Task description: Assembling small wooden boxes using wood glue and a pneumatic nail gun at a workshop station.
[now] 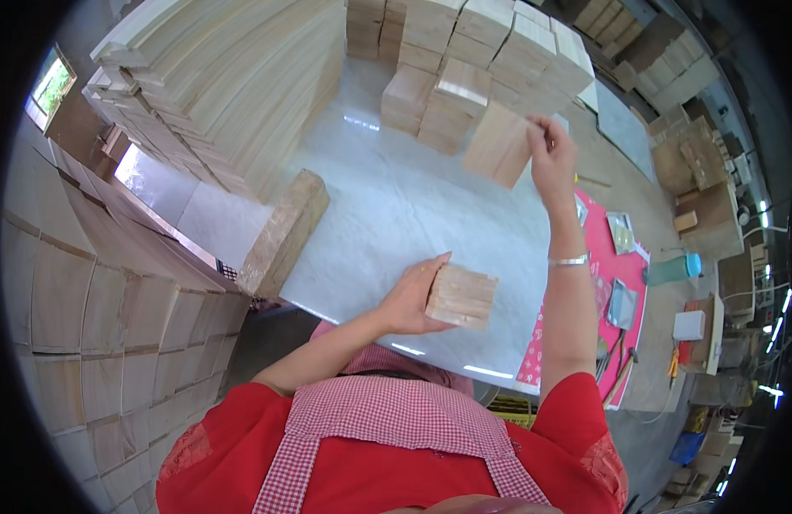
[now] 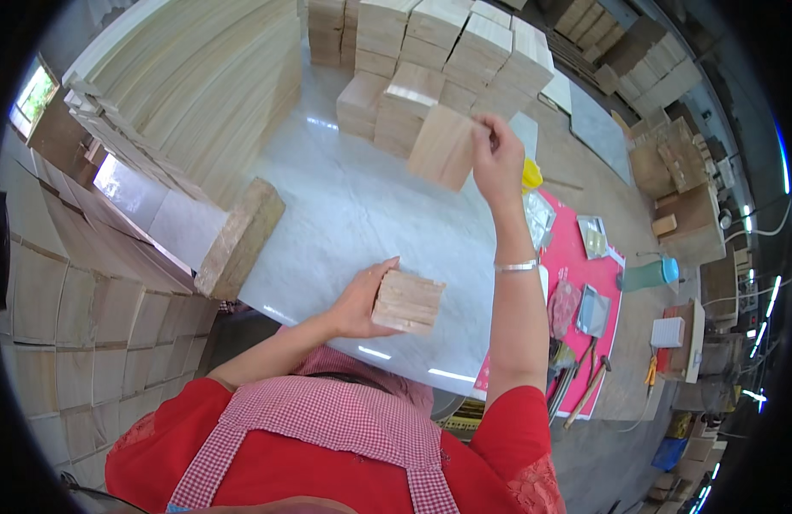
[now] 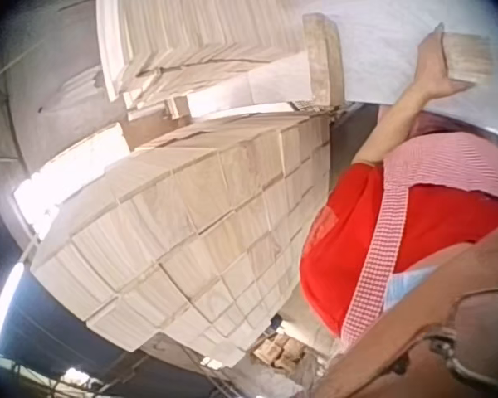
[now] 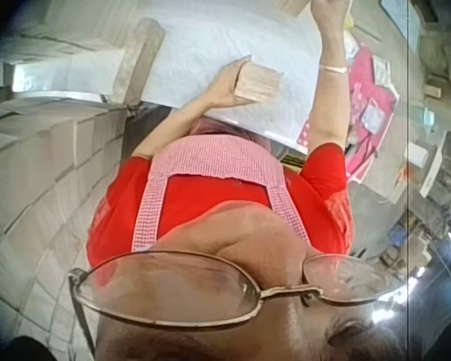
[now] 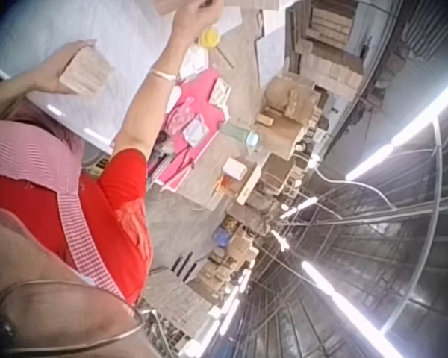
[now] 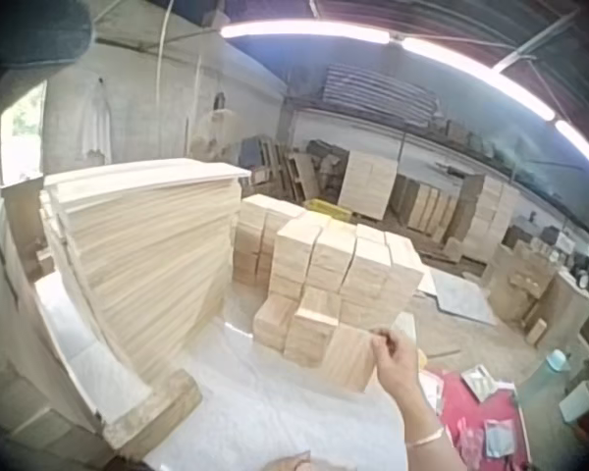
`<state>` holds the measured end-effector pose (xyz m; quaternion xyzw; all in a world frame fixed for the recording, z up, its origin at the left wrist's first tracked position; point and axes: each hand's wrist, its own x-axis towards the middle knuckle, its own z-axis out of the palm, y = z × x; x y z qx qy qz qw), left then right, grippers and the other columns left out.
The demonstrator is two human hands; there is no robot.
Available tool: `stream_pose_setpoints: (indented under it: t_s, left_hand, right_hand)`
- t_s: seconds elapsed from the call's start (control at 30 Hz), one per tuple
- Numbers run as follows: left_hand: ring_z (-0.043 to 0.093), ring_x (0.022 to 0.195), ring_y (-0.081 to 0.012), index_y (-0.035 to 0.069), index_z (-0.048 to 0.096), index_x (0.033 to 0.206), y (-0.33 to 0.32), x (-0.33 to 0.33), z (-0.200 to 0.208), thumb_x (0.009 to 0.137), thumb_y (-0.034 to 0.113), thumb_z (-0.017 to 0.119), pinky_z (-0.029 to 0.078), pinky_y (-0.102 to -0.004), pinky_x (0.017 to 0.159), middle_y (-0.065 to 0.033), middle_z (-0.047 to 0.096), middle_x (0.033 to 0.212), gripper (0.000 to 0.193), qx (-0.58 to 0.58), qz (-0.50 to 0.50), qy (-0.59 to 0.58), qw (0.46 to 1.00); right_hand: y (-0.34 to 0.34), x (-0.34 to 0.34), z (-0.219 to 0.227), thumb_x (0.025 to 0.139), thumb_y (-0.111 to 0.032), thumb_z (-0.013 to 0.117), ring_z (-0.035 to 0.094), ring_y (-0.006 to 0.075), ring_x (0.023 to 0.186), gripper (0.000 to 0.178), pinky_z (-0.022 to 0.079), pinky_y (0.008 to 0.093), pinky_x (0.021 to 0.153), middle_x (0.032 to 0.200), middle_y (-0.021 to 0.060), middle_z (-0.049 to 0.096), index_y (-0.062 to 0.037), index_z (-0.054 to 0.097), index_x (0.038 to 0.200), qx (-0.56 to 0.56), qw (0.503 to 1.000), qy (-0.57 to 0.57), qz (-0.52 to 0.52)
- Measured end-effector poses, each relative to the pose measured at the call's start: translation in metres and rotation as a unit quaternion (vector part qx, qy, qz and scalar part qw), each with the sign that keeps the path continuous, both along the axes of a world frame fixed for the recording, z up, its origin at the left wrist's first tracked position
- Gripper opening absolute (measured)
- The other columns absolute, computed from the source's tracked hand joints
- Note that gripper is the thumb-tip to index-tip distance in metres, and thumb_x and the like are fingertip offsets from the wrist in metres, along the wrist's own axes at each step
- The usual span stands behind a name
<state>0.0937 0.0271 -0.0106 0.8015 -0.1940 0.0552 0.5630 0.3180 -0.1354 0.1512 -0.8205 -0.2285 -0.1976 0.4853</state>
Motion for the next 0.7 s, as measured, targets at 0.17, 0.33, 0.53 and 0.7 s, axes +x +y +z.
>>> stream_pose_setpoints:
  t_s: [0.17, 0.33, 0.53, 0.7]
  left_hand:
    - [0.048, 0.123, -0.043, 0.001, 0.027, 0.15, -0.001, -0.009, 0.008, 0.061, 0.035, 0.089, 0.036, -0.0474, 0.109, -0.0232, 0.05, 0.133, 0.114, 0.017, 0.008, 0.017, 1.0]
    - [0.049, 0.121, -0.0415, 0.001, 0.028, 0.148, -0.006, 0.008, -0.004, 0.059, 0.033, 0.09, 0.037, -0.0472, 0.108, -0.0216, 0.051, 0.131, 0.113, 0.016, -0.029, -0.02, 0.999]
    - [0.051, 0.119, -0.0386, 0.001, 0.028, 0.148, 0.002, 0.013, 0.005, 0.06, 0.03, 0.09, 0.039, -0.0446, 0.105, -0.0192, 0.052, 0.131, 0.112, 0.009, 0.003, -0.016, 1.0]
    - [0.049, 0.123, -0.0415, 0.0, 0.025, 0.148, 0.001, 0.009, 0.005, 0.06, 0.032, 0.09, 0.036, -0.0476, 0.109, -0.0219, 0.051, 0.133, 0.115, 0.007, 0.001, -0.013, 1.0]
  right_hand:
    - [0.048, 0.089, 0.016, 0.092, -0.015, 0.061, 0.067, 0.0201, 0.078, 0.024, 0.052, 0.0318, 0.072, 0.09, 0.0146, 0.072, 0.0019, 0.069, 0.107, -0.026, 0.999, -0.038, -0.005]
    - [0.017, 0.163, -0.042, 0.095, -0.029, 0.062, 0.069, 0.0271, 0.094, 0.039, 0.052, 0.0375, 0.085, 0.1, 0.0184, 0.073, 0.0036, 0.067, 0.115, -0.202, 0.963, -0.123, -0.128]
    - [-0.042, -0.019, -0.063, 0.104, -0.047, 0.037, 0.049, 0.0274, 0.135, 0.062, 0.037, 0.0389, 0.111, 0.143, 0.0169, 0.053, -0.0009, 0.047, 0.143, -0.022, 0.992, 0.078, 0.098]
    - [-0.061, -0.197, -0.11, 0.1, -0.067, 0.016, 0.02, 0.0293, 0.15, 0.087, 0.016, 0.0428, 0.121, 0.161, 0.016, 0.025, -0.0014, 0.02, 0.156, 0.097, 0.957, 0.26, 0.084]
